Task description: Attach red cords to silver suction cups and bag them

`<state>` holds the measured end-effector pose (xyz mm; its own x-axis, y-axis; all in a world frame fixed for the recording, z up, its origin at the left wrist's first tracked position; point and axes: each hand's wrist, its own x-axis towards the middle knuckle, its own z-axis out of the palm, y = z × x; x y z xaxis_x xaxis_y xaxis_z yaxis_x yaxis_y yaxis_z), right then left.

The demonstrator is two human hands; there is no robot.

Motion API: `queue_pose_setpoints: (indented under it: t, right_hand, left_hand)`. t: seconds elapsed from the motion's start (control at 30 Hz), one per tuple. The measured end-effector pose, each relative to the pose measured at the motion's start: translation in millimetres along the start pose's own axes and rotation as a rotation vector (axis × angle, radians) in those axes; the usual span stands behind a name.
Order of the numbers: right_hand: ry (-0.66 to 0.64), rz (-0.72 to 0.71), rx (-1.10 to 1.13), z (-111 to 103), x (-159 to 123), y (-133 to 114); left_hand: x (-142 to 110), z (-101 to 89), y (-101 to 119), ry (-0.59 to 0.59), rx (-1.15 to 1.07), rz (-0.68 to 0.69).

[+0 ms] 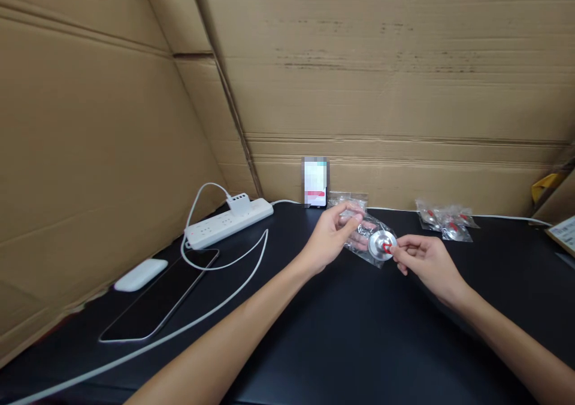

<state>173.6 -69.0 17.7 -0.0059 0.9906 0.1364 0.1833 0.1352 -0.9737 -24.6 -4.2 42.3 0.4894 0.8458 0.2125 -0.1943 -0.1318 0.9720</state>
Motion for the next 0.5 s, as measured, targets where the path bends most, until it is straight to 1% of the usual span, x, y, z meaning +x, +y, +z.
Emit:
queue_pose_setpoints:
  t: [0.1, 0.2, 0.37, 0.5]
  right_hand:
    - [0.026, -0.019, -0.03, 0, 0, 0]
    - [0.04, -0.069, -0.059, -2, 0, 1]
    - [-0.007, -0.124, -0.187, -5, 1, 5]
    - [-0.019, -0.14, -0.227, -4, -2, 3]
  left_hand:
    - [-3, 5.9, -5, -0.038, -0.035, -0.013]
    - [-6, 12.9, -11, -0.075, -0.107, -0.071]
    - [-12, 24.3, -22, -0.148, -0.299, -0.17]
    - [-16, 29.2, -29, -0.149, -0.426, -0.221]
